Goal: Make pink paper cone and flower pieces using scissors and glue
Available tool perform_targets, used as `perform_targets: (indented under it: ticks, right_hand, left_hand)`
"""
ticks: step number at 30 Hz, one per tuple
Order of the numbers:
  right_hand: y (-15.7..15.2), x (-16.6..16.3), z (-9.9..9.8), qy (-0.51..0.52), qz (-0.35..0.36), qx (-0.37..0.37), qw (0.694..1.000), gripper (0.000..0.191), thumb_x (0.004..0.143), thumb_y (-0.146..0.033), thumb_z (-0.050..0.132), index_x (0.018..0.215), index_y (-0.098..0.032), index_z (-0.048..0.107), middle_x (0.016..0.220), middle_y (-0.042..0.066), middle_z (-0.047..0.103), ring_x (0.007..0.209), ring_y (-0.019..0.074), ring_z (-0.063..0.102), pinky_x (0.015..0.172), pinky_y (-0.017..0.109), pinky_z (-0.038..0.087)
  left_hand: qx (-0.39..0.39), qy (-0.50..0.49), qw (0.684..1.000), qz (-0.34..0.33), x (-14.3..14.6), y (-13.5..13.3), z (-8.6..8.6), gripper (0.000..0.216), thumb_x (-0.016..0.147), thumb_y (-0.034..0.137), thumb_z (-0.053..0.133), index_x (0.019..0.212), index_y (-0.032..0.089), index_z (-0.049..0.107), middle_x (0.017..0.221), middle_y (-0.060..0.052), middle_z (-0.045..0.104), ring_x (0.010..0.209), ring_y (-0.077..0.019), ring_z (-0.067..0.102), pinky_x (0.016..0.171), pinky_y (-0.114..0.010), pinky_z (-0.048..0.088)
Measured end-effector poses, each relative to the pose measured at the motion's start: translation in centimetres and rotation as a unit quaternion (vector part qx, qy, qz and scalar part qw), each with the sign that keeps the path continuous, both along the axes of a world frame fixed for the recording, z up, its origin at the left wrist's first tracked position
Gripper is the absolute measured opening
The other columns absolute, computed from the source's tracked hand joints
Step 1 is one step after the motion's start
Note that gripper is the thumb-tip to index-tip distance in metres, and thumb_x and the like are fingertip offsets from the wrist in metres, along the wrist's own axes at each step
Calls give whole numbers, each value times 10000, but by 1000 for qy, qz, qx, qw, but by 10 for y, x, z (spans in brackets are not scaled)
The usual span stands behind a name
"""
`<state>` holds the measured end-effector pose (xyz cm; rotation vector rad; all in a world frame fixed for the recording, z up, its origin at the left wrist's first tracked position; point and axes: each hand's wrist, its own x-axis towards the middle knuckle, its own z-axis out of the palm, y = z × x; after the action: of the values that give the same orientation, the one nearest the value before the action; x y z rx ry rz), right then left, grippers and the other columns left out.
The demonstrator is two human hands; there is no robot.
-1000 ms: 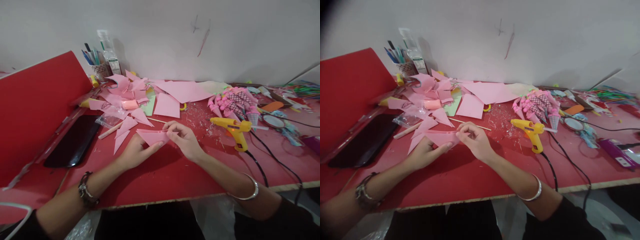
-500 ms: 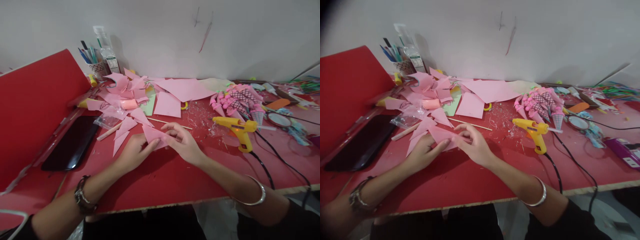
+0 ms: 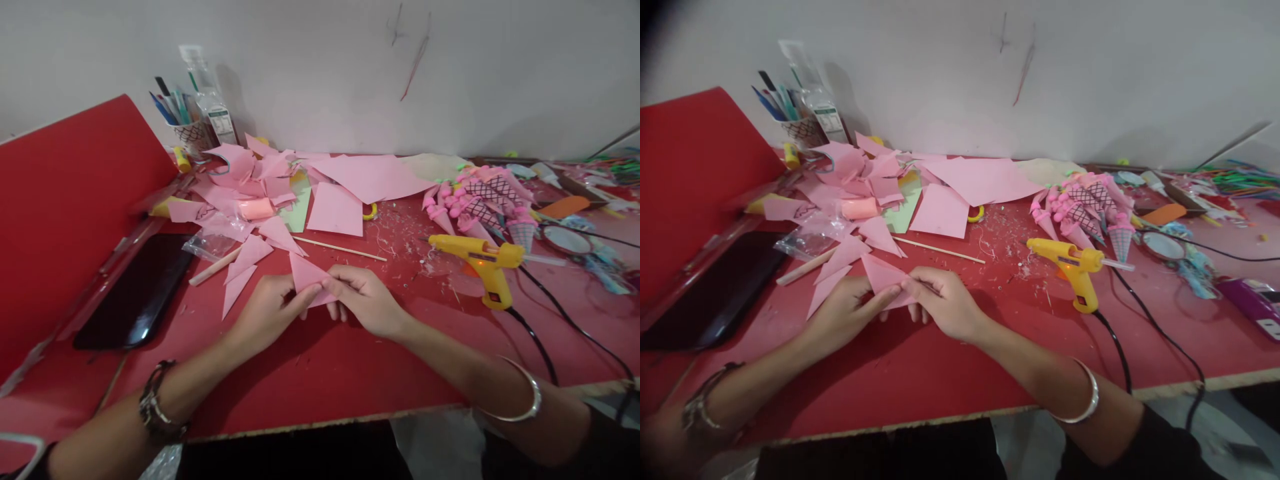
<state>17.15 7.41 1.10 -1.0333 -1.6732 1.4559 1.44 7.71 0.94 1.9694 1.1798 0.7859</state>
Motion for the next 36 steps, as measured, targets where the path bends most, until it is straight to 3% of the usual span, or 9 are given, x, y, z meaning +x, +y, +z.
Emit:
perform_targets:
  ticks: [5,10,15,19,24,26,31,36]
  right_hand:
    - [0,2,-2,-31,25,-53,998,174,835,-261,357,682,-182,392,452,-76,452,350,35,409,343,137,301]
    - [4,10,2,-62,116,-92,987,245,831,-346,353,704,-162,451,463,-57,457,366,49,401,348,158,313]
    - [3,10,1,-129,57,13,990,330,819,-366,353,551,-174,380,480,-52,362,437,51,339,398,176,273]
    - [1,6,-1,-176,23,112,978,329,824,-342,320,541,-180,366,509,-36,371,494,72,369,470,206,288]
    - [0,5,0,-175,12,154,973,307,825,-308,319,541,-190,324,491,-44,365,466,65,349,460,209,262]
    - [0,5,0,-158,18,133,978,286,819,-292,334,552,-191,322,497,-48,360,464,62,342,449,203,261]
    - [0,5,0,-67,78,0,995,149,821,-274,371,740,-168,438,545,-59,411,459,55,386,435,180,322]
    - [0,8,0,-33,101,6,994,70,754,-201,469,809,-171,440,758,-1,511,708,95,502,614,213,427]
  left_hand:
    - [-11,-3,1000,4,0,2,0,346,768,263,435,438,180,371,363,73,395,345,-60,375,390,-177,287]
    - [-40,-8,997,-72,-2,2,0,343,773,259,445,447,168,392,374,76,401,363,-55,370,389,-171,271]
    - [-104,-19,991,-79,0,0,0,273,755,275,494,510,158,461,377,82,422,364,-57,376,376,-163,269]
    - [-127,-20,988,-84,0,0,2,371,789,318,449,454,158,451,362,63,444,355,-57,396,389,-161,304]
    - [-153,-19,981,-121,-2,-2,4,460,835,342,348,415,172,433,298,52,447,334,-59,437,465,-160,377]
    - [-156,-29,982,-104,-3,-2,3,432,833,336,351,435,179,405,285,66,431,303,-54,412,422,-151,352]
    - [-131,-39,988,-77,-5,-2,3,452,832,315,361,400,185,367,257,76,375,264,-47,372,378,-148,319]
    - [-110,-25,991,-71,-4,-1,7,481,834,309,351,370,185,374,255,64,395,257,-54,391,366,-156,317]
